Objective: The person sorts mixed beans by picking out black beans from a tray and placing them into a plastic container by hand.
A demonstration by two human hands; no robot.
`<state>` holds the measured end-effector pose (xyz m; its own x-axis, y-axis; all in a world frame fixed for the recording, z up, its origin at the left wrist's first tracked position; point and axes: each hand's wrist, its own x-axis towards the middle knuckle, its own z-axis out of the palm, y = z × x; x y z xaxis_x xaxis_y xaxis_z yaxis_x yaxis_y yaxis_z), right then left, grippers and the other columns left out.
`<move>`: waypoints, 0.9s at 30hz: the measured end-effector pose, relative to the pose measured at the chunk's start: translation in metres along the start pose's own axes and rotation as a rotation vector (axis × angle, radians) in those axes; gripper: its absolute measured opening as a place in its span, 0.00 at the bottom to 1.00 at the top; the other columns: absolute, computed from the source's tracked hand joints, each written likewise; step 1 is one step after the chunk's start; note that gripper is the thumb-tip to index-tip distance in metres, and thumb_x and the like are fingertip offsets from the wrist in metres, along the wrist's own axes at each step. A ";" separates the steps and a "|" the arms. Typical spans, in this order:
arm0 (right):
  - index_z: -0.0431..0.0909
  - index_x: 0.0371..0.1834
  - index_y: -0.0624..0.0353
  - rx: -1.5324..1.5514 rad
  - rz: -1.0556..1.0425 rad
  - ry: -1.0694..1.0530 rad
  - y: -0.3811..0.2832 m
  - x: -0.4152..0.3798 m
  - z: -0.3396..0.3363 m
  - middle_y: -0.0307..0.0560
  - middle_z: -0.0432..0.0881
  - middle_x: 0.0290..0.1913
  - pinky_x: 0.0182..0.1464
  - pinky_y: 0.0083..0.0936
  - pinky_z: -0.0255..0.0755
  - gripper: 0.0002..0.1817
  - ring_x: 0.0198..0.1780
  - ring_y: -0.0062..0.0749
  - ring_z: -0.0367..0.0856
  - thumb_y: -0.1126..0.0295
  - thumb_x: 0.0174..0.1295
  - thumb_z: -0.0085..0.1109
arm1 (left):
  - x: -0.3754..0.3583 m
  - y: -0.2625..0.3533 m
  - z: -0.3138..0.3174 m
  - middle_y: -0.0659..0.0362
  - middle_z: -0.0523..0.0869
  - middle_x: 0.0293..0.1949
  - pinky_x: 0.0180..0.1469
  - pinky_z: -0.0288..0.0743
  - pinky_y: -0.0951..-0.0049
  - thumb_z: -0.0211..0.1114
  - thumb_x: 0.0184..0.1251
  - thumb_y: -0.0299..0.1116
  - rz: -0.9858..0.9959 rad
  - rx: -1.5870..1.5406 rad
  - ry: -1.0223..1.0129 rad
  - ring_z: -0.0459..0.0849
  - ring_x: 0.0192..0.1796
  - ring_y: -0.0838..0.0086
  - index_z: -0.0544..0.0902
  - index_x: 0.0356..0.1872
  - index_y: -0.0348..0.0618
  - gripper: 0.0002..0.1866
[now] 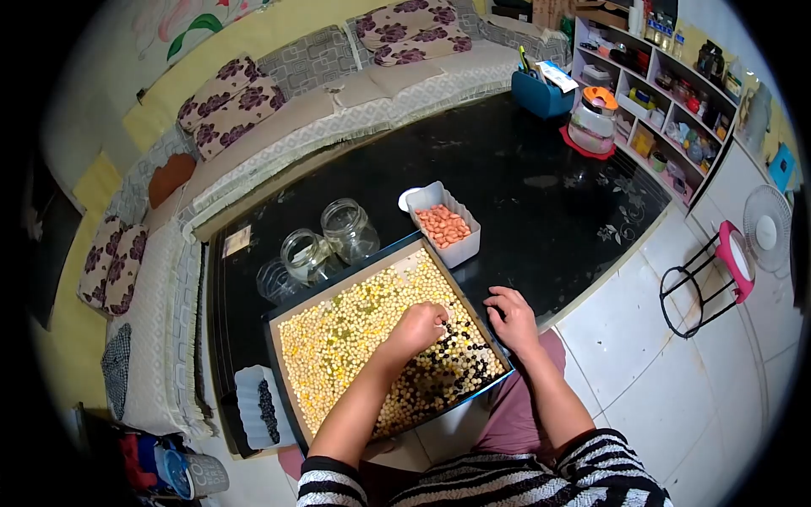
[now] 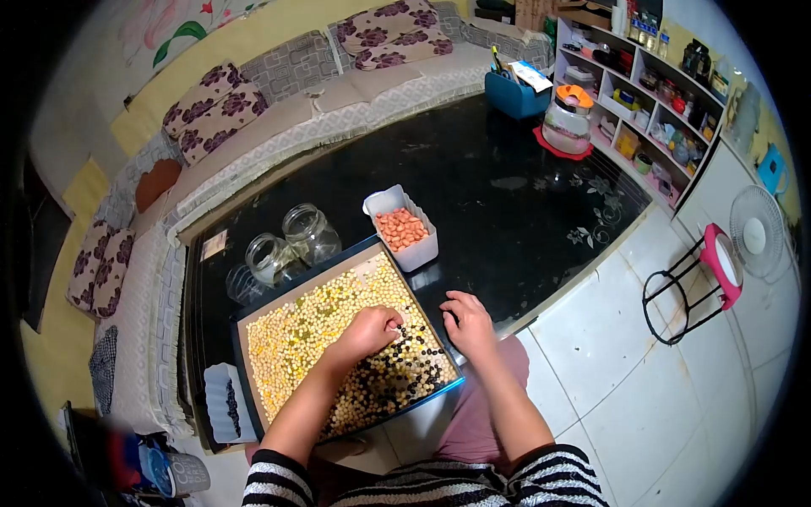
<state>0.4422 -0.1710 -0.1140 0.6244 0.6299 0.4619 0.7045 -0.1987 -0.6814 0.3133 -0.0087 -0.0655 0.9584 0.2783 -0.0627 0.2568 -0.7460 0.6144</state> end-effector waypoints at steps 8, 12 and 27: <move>0.80 0.30 0.60 -0.001 -0.015 0.014 0.001 0.000 0.001 0.47 0.79 0.45 0.50 0.31 0.71 0.06 0.47 0.41 0.76 0.76 0.49 0.58 | 0.001 -0.001 -0.002 0.47 0.82 0.27 0.39 0.76 0.67 0.64 0.43 0.24 -0.033 -0.067 -0.016 0.82 0.32 0.59 0.81 0.28 0.36 0.08; 0.80 0.30 0.60 -0.003 -0.021 0.020 0.002 0.000 0.001 0.47 0.79 0.45 0.49 0.31 0.71 0.05 0.47 0.41 0.76 0.76 0.49 0.58 | 0.000 -0.002 -0.003 0.48 0.82 0.25 0.38 0.76 0.67 0.63 0.44 0.24 -0.033 -0.022 -0.055 0.82 0.30 0.60 0.81 0.28 0.38 0.07; 0.79 0.30 0.60 0.002 -0.026 0.006 0.003 0.000 0.001 0.47 0.79 0.45 0.50 0.31 0.71 0.05 0.48 0.41 0.76 0.76 0.49 0.58 | 0.003 -0.006 0.006 0.48 0.81 0.28 0.41 0.75 0.65 0.59 0.48 0.25 0.046 -0.007 0.126 0.81 0.35 0.56 0.80 0.27 0.36 0.05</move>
<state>0.4435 -0.1708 -0.1163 0.6082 0.6301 0.4828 0.7195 -0.1807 -0.6706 0.3155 -0.0066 -0.0739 0.9459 0.3180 0.0644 0.2119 -0.7556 0.6198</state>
